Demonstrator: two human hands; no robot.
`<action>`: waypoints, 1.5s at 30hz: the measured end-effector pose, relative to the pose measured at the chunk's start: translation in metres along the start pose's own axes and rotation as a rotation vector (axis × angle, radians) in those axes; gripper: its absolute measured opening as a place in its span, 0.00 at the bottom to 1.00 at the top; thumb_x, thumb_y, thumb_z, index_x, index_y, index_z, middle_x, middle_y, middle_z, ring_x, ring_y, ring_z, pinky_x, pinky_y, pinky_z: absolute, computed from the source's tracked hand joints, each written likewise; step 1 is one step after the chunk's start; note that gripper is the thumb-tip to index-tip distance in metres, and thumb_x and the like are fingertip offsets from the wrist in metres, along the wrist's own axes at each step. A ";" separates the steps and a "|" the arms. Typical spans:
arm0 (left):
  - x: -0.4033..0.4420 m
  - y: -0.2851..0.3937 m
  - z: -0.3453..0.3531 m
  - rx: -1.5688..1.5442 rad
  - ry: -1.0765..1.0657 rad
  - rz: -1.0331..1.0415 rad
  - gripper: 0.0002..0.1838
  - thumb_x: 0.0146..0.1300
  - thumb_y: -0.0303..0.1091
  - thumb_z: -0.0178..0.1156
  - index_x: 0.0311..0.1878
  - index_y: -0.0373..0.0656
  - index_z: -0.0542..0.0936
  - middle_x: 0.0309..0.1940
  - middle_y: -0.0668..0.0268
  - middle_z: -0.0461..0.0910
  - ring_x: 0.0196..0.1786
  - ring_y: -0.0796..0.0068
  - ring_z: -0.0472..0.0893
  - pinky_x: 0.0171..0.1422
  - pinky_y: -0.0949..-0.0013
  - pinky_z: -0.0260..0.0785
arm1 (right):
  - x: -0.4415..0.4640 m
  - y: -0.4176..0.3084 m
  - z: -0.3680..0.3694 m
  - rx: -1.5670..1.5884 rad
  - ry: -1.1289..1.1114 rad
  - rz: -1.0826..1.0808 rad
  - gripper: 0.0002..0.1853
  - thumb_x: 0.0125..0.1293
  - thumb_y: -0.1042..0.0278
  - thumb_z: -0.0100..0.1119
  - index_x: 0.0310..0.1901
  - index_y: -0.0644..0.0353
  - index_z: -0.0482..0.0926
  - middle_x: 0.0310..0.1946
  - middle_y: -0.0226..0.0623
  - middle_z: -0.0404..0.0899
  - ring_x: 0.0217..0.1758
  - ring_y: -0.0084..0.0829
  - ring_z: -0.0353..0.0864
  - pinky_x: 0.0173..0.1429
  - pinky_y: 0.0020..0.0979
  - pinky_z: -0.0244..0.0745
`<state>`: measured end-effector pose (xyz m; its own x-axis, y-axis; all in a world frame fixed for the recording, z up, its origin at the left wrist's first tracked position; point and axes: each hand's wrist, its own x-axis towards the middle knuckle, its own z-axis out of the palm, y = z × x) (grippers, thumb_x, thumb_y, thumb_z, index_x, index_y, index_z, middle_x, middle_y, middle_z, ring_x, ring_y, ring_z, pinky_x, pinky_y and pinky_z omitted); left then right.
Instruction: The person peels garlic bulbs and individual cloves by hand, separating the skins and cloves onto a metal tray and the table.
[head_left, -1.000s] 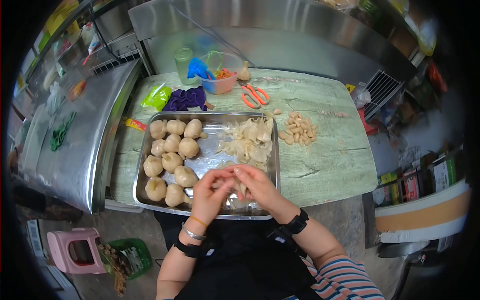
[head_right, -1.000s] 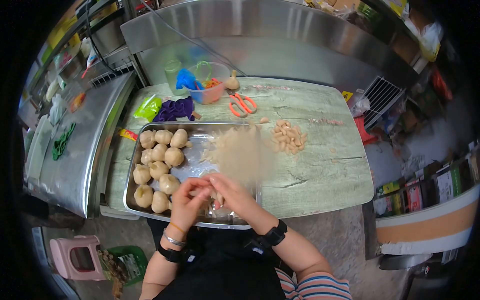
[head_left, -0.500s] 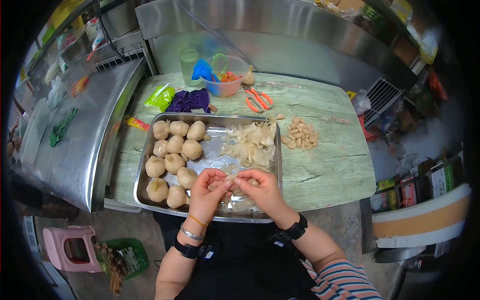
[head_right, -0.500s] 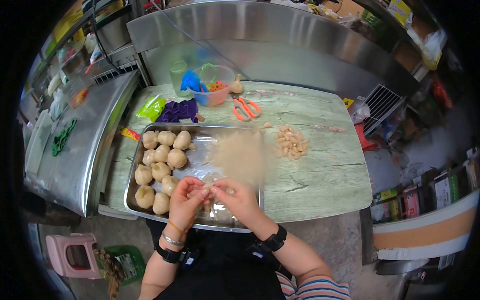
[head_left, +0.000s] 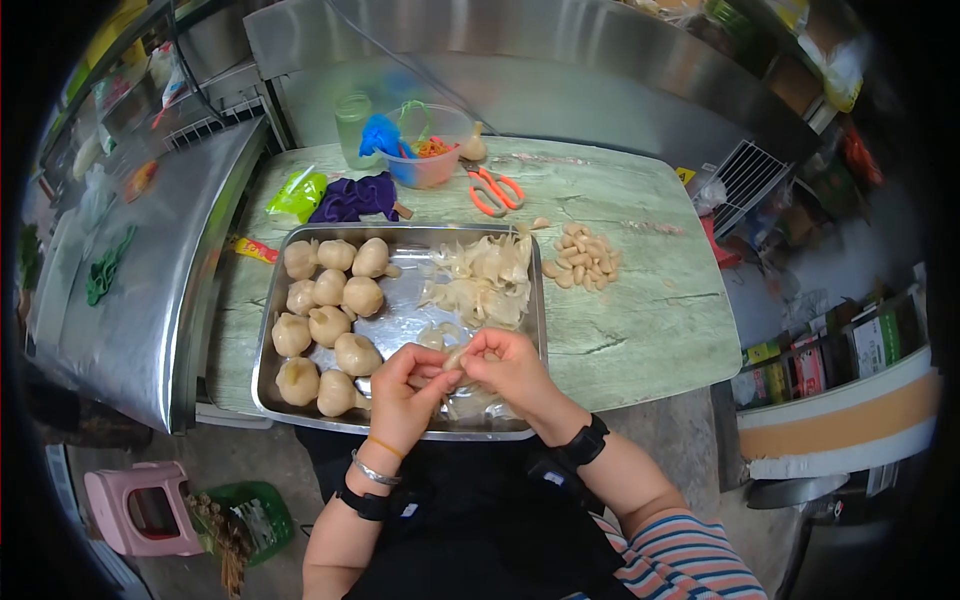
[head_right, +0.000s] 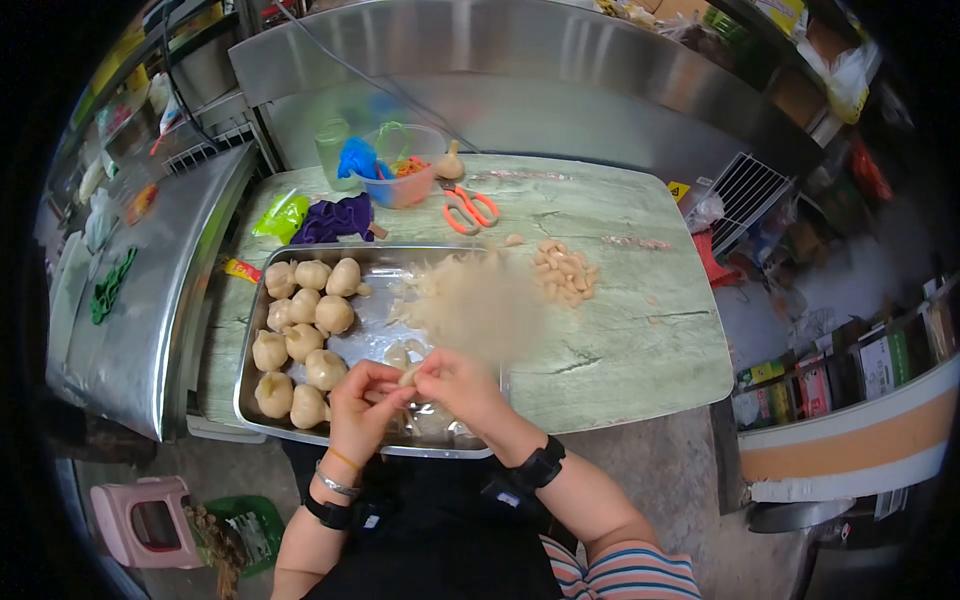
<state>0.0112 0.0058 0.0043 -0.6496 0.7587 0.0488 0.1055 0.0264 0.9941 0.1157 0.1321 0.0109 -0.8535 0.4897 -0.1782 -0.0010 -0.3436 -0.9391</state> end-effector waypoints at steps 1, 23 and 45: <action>0.001 -0.001 -0.002 -0.074 -0.042 -0.034 0.10 0.55 0.24 0.67 0.38 0.36 0.76 0.34 0.66 0.80 0.34 0.80 0.81 0.39 0.79 0.74 | 0.001 0.000 0.000 0.000 0.002 0.000 0.02 0.60 0.75 0.57 0.32 0.62 0.75 0.23 0.24 0.72 0.23 0.12 0.65 0.25 0.17 0.58; 0.000 -0.004 0.001 -0.015 -0.124 -0.046 0.06 0.64 0.28 0.59 0.39 0.36 0.76 0.24 0.69 0.78 0.23 0.85 0.76 0.27 0.81 0.70 | -0.003 0.006 0.000 -0.420 -0.029 -0.214 0.06 0.60 0.69 0.60 0.33 0.59 0.74 0.26 0.26 0.73 0.31 0.17 0.71 0.37 0.23 0.69; 0.004 -0.002 -0.001 -0.353 -0.151 -0.186 0.07 0.69 0.30 0.53 0.45 0.37 0.70 0.26 0.72 0.75 0.22 0.88 0.70 0.24 0.84 0.62 | 0.000 -0.001 0.011 -0.204 -0.009 -0.184 0.06 0.66 0.68 0.55 0.36 0.62 0.75 0.29 0.27 0.76 0.35 0.19 0.76 0.41 0.25 0.72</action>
<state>0.0075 0.0085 0.0025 -0.5126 0.8497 -0.1236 -0.2844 -0.0322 0.9582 0.1097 0.1233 0.0147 -0.8534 0.5213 0.0022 -0.0520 -0.0810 -0.9954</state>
